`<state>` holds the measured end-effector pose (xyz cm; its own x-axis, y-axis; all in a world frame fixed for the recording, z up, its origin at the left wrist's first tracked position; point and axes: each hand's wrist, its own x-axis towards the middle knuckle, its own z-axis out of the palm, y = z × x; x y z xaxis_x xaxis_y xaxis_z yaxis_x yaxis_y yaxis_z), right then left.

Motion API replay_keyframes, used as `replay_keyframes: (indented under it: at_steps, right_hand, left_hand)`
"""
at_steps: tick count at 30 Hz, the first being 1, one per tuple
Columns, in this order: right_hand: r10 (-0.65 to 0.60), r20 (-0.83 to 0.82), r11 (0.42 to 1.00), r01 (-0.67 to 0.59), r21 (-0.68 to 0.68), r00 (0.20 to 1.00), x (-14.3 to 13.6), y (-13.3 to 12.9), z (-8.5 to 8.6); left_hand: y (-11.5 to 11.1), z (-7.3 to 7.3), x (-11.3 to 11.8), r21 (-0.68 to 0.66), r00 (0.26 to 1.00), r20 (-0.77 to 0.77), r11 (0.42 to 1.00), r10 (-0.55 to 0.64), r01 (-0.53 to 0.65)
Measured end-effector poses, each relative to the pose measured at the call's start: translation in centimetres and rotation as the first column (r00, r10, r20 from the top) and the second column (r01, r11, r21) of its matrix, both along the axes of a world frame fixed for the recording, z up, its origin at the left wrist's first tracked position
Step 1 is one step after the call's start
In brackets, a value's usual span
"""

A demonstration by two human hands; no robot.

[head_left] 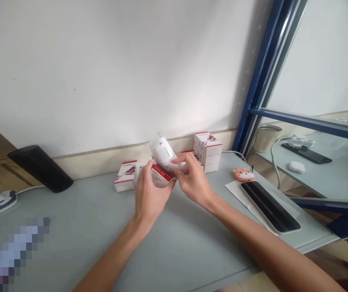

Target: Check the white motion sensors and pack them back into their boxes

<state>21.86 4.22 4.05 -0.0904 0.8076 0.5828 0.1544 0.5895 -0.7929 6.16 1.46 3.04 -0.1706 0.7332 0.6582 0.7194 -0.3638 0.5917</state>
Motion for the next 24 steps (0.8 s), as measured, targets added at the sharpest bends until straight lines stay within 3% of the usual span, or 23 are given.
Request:
replay_keyframes:
  at_steps: [4, 11, 17, 24]
  right_hand:
    - [-0.015, 0.022, 0.999, 0.015, 0.036, 1.0, -0.2, -0.6, 0.4]
    - [-0.014, -0.147, 0.999, 0.019, 0.033, 0.989, -0.1, -0.5, 0.2]
    - [-0.034, -0.335, 0.999, 0.045, 0.025, 0.942, 0.0, -0.4, 0.4]
    - [-0.089, -0.311, 0.971, 0.152, 0.185, 0.946, 0.6, -0.9, 1.4]
  left_hand:
    - [-0.4, -0.3, 0.2, 0.011, 0.99, 0.139, 0.999, -0.038, 0.037]
    - [-1.0, -0.7, 0.8, 0.013, 0.943, 0.318, 0.995, -0.1, 0.101]
    - [-1.5, -1.5, -0.8, 0.023, 0.981, 0.189, 0.999, -0.045, 0.041]
    - [-2.2, -1.3, -0.4, 0.084, 1.0, 0.026, 0.996, -0.017, 0.015]
